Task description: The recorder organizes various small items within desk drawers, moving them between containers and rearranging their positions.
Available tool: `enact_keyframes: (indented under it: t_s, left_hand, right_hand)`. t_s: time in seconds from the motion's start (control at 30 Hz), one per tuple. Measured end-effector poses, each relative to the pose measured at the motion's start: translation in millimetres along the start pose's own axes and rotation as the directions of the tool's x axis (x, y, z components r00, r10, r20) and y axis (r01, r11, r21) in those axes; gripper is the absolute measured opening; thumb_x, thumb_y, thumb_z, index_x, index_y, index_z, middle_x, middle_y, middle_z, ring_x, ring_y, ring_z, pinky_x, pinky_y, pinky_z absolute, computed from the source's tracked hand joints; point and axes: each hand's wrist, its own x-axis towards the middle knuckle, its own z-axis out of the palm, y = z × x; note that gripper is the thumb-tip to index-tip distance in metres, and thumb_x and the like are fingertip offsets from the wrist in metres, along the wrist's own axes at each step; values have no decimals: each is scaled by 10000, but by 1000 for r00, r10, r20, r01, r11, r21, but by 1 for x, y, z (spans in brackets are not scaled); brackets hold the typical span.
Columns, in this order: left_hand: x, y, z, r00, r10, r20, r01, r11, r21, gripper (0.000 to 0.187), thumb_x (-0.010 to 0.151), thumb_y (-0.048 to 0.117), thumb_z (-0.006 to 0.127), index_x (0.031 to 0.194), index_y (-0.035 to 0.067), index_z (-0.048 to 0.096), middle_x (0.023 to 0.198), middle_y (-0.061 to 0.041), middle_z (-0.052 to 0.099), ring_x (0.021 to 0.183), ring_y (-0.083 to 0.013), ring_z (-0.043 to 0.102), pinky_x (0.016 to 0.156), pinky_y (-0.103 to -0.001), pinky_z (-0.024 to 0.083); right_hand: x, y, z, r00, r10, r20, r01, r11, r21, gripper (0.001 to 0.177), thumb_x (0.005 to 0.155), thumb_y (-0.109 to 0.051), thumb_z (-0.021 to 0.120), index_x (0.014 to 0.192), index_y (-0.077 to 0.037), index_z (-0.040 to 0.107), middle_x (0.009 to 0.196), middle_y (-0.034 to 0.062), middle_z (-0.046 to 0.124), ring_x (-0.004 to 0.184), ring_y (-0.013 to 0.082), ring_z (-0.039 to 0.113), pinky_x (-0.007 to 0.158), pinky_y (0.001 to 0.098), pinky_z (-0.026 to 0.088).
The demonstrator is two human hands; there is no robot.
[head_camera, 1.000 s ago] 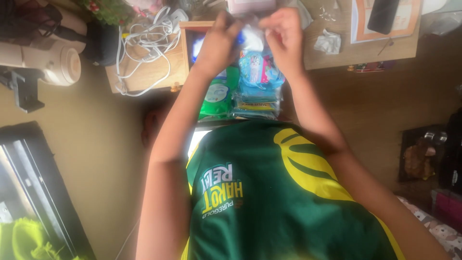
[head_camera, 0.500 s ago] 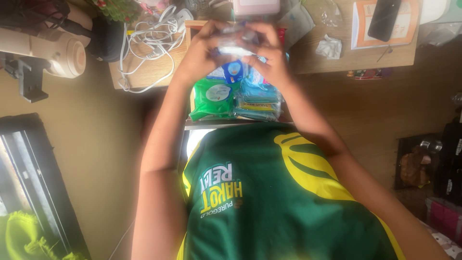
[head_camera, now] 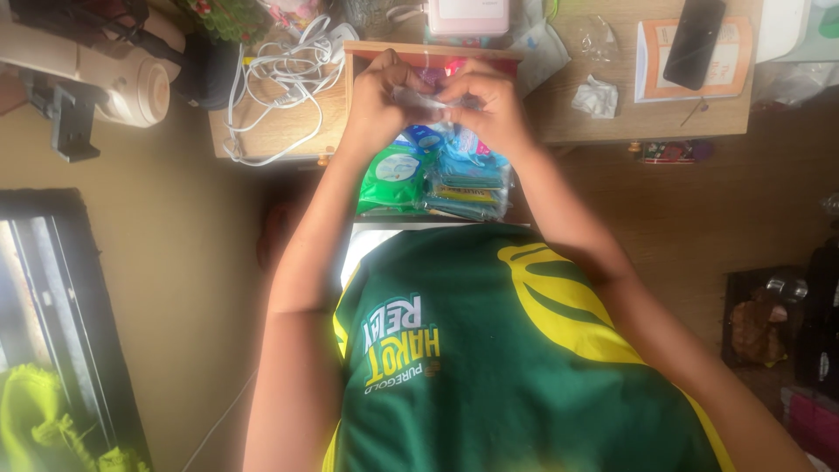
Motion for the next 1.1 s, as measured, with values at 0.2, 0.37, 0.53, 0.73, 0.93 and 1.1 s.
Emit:
enact_keyframes:
  t_s: [0.2, 0.37, 0.53, 0.73, 0.93, 1.1]
  left_hand:
    - [-9, 9, 2, 998, -42, -53, 46, 997, 70, 345, 710, 174, 994, 870, 0, 743, 945, -95, 589, 911, -242, 631, 780, -343, 492]
    - [-18, 12, -20, 987, 133, 90, -118, 980, -161, 479, 842, 247, 858, 1229, 14, 700, 1342, -126, 506, 1234, -254, 564, 961, -372, 542]
    - [-74, -85, -31, 925, -296, -238, 378, 666, 643, 474, 908, 478, 724, 1051, 27, 710, 1017, -222, 696, 924, -391, 699, 795, -490, 568]
    - [-124, -172, 4, 922, -309, -235, 370, 515, 773, 238, 965, 143, 547, 1106, -15, 656, 853, -256, 711, 825, -442, 704, 712, -528, 572]
    - [-128, -168, 20, 909, -362, -206, 369, 471, 801, 384, 889, 98, 537, 1216, -94, 597, 820, -253, 710, 750, -431, 713, 642, -512, 580]
    - [-106, -134, -3, 864, -470, -180, 396, 413, 820, 355, 1089, 342, 529, 1089, 38, 713, 937, -210, 719, 884, -412, 725, 755, -519, 594]
  right_hand:
    - [1, 7, -6, 998, 60, 0, -60, 993, 97, 203, 875, 127, 746, 1028, -6, 732, 1114, 56, 630, 1087, 162, 632, 878, 282, 554]
    - [4, 5, -12, 995, -100, 5, 98, 981, 164, 195, 868, 123, 733, 1006, 1, 669, 1173, 66, 601, 1294, 194, 602, 1044, 331, 532]
    - [1, 30, -29, 994, 82, -73, -66, 977, 202, 170, 908, 112, 693, 1021, -6, 645, 1329, 78, 639, 1175, 157, 629, 927, 291, 563]
    - [2, 58, -39, 962, 77, -261, 32, 920, 390, 214, 935, 165, 671, 1001, -22, 592, 1156, 53, 669, 1073, 132, 646, 937, 255, 559]
    - [13, 59, -28, 891, 249, -379, 4, 832, 555, 244, 933, 175, 693, 936, -47, 594, 940, 8, 632, 838, 98, 615, 705, 247, 555]
    - [18, 82, -16, 895, 329, -301, -29, 717, 697, 250, 864, 189, 678, 864, -48, 599, 904, 50, 685, 861, 152, 694, 785, 317, 635]
